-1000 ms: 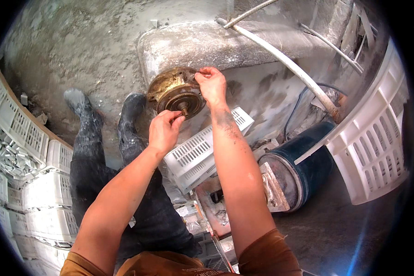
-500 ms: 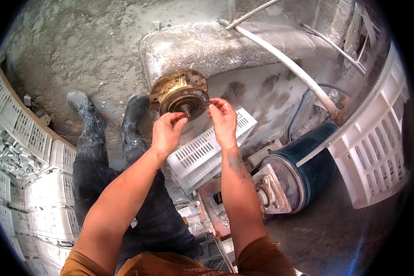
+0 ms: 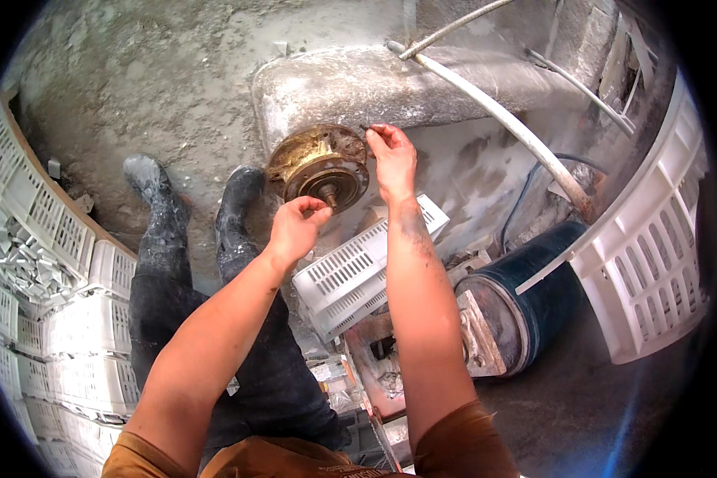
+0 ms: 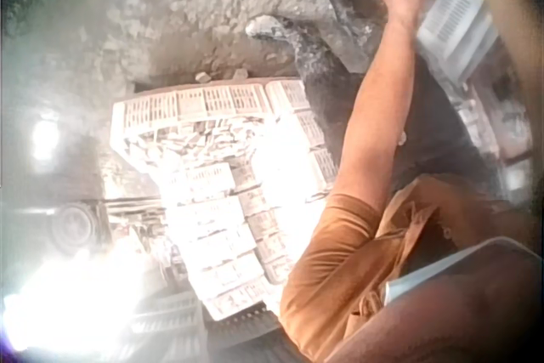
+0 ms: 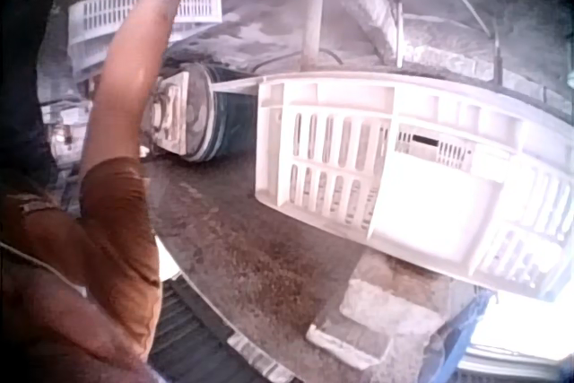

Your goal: The person walks through a workshop while holding a small metal gear, then approaches a large machine where another worker is present. The person places the gear onto a shaft on the machine and appears to secure it.

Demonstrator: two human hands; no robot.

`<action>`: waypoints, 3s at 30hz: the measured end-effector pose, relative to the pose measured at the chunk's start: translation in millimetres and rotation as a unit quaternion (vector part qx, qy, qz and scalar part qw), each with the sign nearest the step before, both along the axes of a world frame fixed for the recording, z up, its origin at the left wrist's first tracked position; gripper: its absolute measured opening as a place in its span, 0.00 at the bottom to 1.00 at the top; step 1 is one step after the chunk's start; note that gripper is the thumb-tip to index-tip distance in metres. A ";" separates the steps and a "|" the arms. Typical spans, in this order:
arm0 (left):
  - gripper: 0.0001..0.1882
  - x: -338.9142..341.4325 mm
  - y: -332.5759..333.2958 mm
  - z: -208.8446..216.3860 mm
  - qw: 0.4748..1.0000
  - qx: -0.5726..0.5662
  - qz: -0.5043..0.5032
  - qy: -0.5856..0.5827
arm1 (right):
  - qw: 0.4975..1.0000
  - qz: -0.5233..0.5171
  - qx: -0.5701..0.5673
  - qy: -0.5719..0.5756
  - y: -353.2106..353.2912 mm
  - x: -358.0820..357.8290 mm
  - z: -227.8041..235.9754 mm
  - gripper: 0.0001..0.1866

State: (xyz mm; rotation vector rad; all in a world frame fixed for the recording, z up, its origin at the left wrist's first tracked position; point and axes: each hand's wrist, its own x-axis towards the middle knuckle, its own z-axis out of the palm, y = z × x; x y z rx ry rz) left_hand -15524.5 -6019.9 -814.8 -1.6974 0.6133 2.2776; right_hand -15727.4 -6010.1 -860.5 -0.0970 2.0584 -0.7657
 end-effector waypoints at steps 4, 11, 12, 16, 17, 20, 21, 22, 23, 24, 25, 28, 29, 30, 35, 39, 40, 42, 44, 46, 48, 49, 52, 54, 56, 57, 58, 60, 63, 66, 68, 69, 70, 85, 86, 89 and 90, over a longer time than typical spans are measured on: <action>0.09 -1.0 -8.2 -0.3 0.995 0.092 0.048 0.010 | 1.000 -0.006 0.028 0.007 -12.1 -6.1 -18.3 0.09; 0.08 -3.0 -1.6 -6.2 0.995 0.092 0.036 0.027 | 0.985 0.103 0.084 0.107 -0.6 -15.0 -39.3 0.13; 0.08 -5.0 -0.8 -5.7 0.995 0.091 0.021 0.042 | 0.983 0.117 0.079 0.120 3.7 -20.1 -39.8 0.14; 0.09 7.4 9.4 -8.0 1.000 0.006 -0.017 0.024 | 0.971 0.122 0.086 0.186 -16.9 -0.3 -5.2 0.15; 0.10 8.3 12.6 -7.3 1.000 0.010 -0.021 0.017 | 0.975 0.090 0.060 0.192 -7.6 -0.6 -1.9 0.15; 0.10 17.4 13.4 -5.3 1.000 0.007 -0.012 -0.002 | 0.979 0.078 0.063 0.177 14.5 14.5 28.2 0.14; 0.10 23.1 12.0 -4.7 1.000 0.004 -0.005 -0.010 | 0.984 0.075 0.084 0.140 18.0 28.9 41.4 0.13; 0.10 27.3 10.0 -4.4 1.000 -0.003 -0.005 -0.009 | 0.975 0.106 0.145 0.128 17.1 44.6 57.2 0.12; 0.10 30.0 9.2 -5.4 1.000 -0.010 -0.004 -0.006 | 0.975 0.118 0.153 0.113 26.5 58.0 64.8 0.11; 0.10 32.7 9.6 -6.8 1.000 -0.016 -0.004 -0.004 | 0.974 0.142 0.139 0.109 26.3 71.0 73.6 0.11; 0.08 33.5 11.6 -9.1 1.000 -0.021 0.008 0.002 | 0.961 0.185 0.145 0.145 33.0 79.6 72.6 0.12; 0.09 37.3 2.8 -1.1 1.000 -0.017 -0.010 -0.008 | 0.927 0.247 0.176 0.223 38.8 105.3 68.6 0.15; 0.09 38.6 -2.7 1.6 1.000 0.013 0.016 -0.006 | 0.929 0.218 0.195 0.227 36.3 112.2 65.9 0.15; 0.10 39.6 -8.5 3.8 0.998 0.043 0.042 -0.004 | 0.934 0.188 0.197 0.232 35.5 115.6 60.9 0.15; 0.19 63.2 -19.8 1.0 0.968 0.166 0.178 0.057 | 0.951 0.081 0.178 0.240 45.7 127.0 37.8 0.13; 0.24 78.7 -31.1 0.1 0.911 0.252 0.300 0.131 | 0.967 -0.028 0.142 0.209 61.2 130.0 17.7 0.10; 0.24 82.6 -33.9 1.1 0.901 0.265 0.313 0.139 | 0.970 -0.045 0.141 0.195 57.2 132.4 18.0 0.10; 0.23 87.9 -38.9 3.1 0.884 0.288 0.338 0.149 | 0.973 -0.071 0.124 0.182 51.0 134.9 22.2 0.09; 0.23 87.2 -42.2 7.5 0.867 0.308 0.360 0.154 | 0.979 -0.098 0.103 0.146 55.7 129.2 24.5 0.09; 0.22 88.1 -44.4 8.9 0.861 0.316 0.367 0.157 | 0.979 -0.106 0.075 0.156 57.1 130.5 28.6 0.09; 0.22 88.5 -45.9 9.2 0.858 0.320 0.372 0.152 | 0.981 -0.034 0.086 0.170 54.9 128.0 35.6 0.09; 0.22 86.9 -46.9 8.7 0.858 0.321 0.372 0.149 | 0.982 -0.035 0.084 0.168 56.3 125.5 35.0 0.10; 0.22 84.4 -49.0 7.6 0.863 0.312 0.370 0.148 | 0.984 -0.051 0.076 0.153 56.2 122.0 33.4 0.11; 0.22 84.4 -49.3 7.2 0.864 0.304 0.370 0.153 | 0.985 -0.082 0.070 0.133 50.3 123.4 33.2 0.12; 0.23 84.8 -49.9 6.6 0.864 0.300 0.370 0.166 | 0.981 -0.088 0.084 0.149 49.3 124.8 30.3 0.13; 0.23 85.4 -49.1 8.6 0.866 0.297 0.366 0.169 | 0.979 -0.092 0.092 0.157 49.3 125.6 30.1 0.13; 0.23 86.3 -49.0 10.7 0.868 0.293 0.363 0.173 | 0.978 -0.114 0.093 0.144 48.8 126.5 29.9 0.13; 0.24 87.2 -50.1 12.9 0.872 0.286 0.356 0.177 | 0.975 -0.159 0.096 0.118 47.7 127.8 30.0 0.12; 0.25 88.9 -54.0 14.9 0.874 0.283 0.351 0.179 | 0.964 -0.239 0.078 0.082 38.6 126.8 30.7 0.11; 0.25 92.9 -55.1 17.9 0.870 0.285 0.359 0.183 | 0.944 -0.302 0.112 0.073 22.5 124.8 31.2 0.11; 0.25 92.8 -57.6 19.3 0.867 0.281 0.362 0.195 | 0.936 -0.323 0.117 0.072 19.4 125.5 27.0 0.11; 0.25 92.5 -58.3 20.9 0.864 0.284 0.366 0.195 | 0.932 -0.334 0.119 0.071 18.7 125.9 26.5 0.11; 0.25 93.8 -58.9 23.7 0.862 0.285 0.372 0.193 | 0.929 -0.342 0.126 0.071 15.6 127.5 28.5 0.11; 0.22 132.1 -81.6 125.6 0.835 0.288 0.427 0.192 | 0.949 -0.277 -0.066 -0.131 15.3 167.1 201.3 0.05; 0.22 135.7 -83.1 139.3 0.835 0.283 0.431 0.191 | 0.949 -0.265 -0.079 -0.152 11.3 173.7 219.0 0.05; 0.24 144.7 -91.5 186.5 0.831 0.271 0.442 0.202 | 0.954 -0.217 -0.100 -0.179 0.6 189.7 269.9 0.05; 0.24 148.1 -93.8 202.0 0.834 0.260 0.442 0.206 | 0.956 -0.202 -0.108 -0.185 -2.3 194.5 285.7 0.06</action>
